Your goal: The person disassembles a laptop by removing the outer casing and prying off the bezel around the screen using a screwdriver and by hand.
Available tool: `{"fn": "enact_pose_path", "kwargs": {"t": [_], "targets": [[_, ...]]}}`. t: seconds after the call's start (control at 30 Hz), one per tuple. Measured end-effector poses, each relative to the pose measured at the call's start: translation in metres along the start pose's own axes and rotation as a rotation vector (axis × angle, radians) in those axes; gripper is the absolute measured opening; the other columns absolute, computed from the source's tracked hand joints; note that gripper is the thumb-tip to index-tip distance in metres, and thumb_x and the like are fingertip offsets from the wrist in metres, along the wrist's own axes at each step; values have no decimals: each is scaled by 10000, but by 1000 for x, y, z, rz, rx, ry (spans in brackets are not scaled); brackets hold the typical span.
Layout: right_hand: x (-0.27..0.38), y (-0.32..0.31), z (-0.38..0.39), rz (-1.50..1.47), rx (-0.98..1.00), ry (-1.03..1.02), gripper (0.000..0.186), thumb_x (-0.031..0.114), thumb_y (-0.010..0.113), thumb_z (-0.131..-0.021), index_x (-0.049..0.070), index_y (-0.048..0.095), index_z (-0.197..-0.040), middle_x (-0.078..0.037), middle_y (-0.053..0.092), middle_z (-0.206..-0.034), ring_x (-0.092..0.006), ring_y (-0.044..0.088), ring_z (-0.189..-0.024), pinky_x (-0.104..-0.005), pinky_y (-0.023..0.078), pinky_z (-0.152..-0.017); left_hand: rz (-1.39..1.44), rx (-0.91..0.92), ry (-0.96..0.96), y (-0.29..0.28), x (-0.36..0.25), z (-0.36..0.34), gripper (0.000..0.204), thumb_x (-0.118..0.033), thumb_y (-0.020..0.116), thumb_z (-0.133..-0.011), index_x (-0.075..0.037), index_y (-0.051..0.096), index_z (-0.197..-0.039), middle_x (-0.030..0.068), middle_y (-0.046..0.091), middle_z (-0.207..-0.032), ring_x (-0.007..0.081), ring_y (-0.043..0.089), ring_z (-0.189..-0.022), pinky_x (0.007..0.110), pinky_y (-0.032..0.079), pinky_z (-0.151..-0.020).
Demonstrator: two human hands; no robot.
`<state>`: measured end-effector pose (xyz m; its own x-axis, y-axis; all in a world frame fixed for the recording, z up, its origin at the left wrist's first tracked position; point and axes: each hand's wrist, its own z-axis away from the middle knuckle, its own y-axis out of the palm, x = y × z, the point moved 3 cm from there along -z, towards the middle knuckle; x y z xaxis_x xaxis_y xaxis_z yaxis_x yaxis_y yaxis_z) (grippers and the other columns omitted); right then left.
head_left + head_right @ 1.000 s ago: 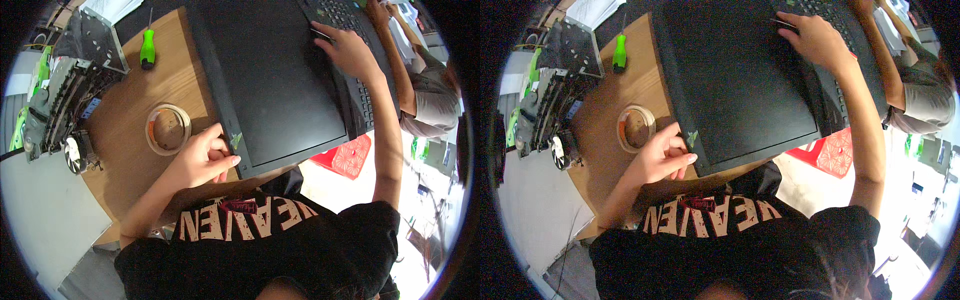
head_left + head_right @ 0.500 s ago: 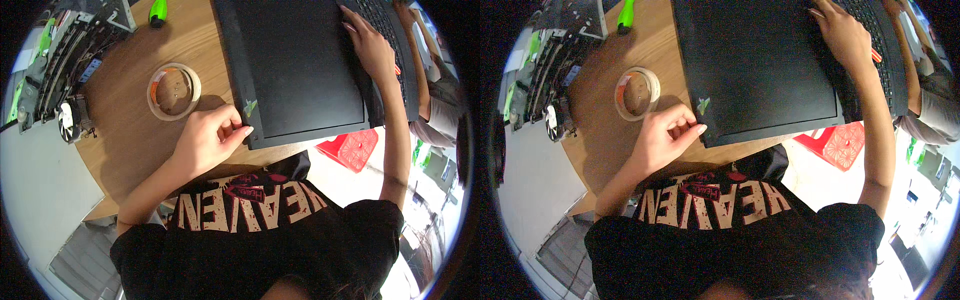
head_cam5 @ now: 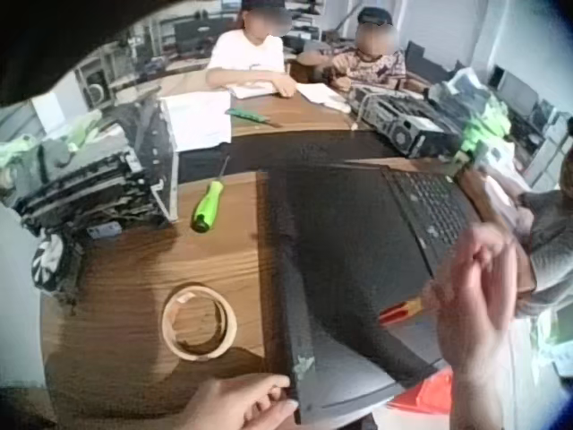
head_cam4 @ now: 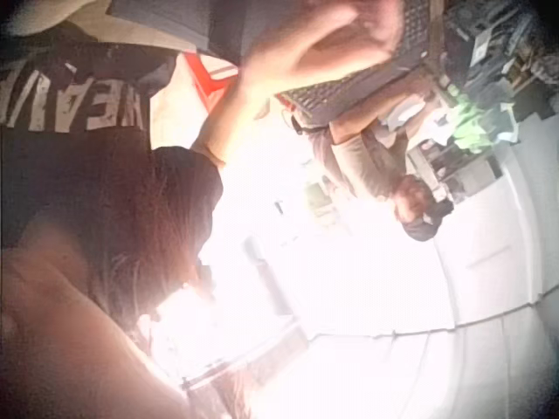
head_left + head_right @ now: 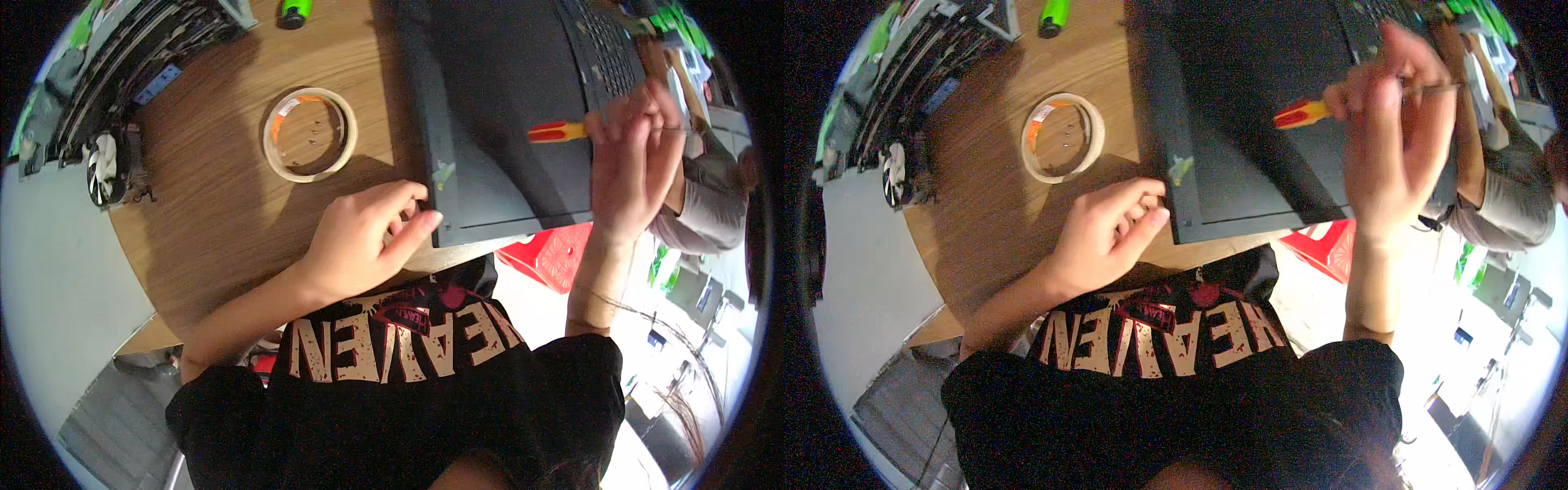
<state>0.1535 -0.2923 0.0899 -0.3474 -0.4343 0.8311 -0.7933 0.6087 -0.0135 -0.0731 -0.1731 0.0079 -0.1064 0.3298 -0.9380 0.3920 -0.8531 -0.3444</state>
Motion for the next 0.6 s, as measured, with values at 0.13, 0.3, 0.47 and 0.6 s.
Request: {"fn": "enact_pose_path", "kwargs": {"t": [0.13, 0.3, 0.47, 0.6], "targets": [[-27, 5, 28, 285, 40, -44, 232, 47, 481, -1013, -34, 546, -1220, -122, 563, -1061, -188, 579, -893, -356, 503, -826, -247, -121, 73, -34, -1, 17, 187, -218, 715, -865, -61, 649, -945, 77, 683, -807, 232, 652, -630, 358, 506, -555], [-37, -3, 39, 620, 71, 186, 257, 139, 438, -1045, -46, 607, -1101, -170, 673, -1001, -237, 681, -932, -339, 522, -872, -722, -404, 211, -101, 7, 17, 115, -72, 769, -749, -99, 684, -822, 38, 635, -835, 236, 603, -761, 348, 484, -662], [-32, -15, 49, 384, -102, 205, 401, 299, 368, -1072, -56, 538, -1147, -224, 637, -1031, -331, 671, -945, -470, 558, -866, -818, -245, 141, -107, 19, -6, 106, -134, 778, -724, -117, 691, -783, 9, 564, -897, 217, 554, -861, 361, 435, -749], [-16, -16, 64, 289, -151, 171, 451, 348, 389, -1057, -46, 529, -1226, -143, 590, -891, -261, 627, -807, -438, 553, -812, -888, -167, 126, -103, 22, -20, 125, -157, 782, -724, -102, 703, -804, 27, 550, -886, 253, 560, -920, 381, 438, -799]]}}
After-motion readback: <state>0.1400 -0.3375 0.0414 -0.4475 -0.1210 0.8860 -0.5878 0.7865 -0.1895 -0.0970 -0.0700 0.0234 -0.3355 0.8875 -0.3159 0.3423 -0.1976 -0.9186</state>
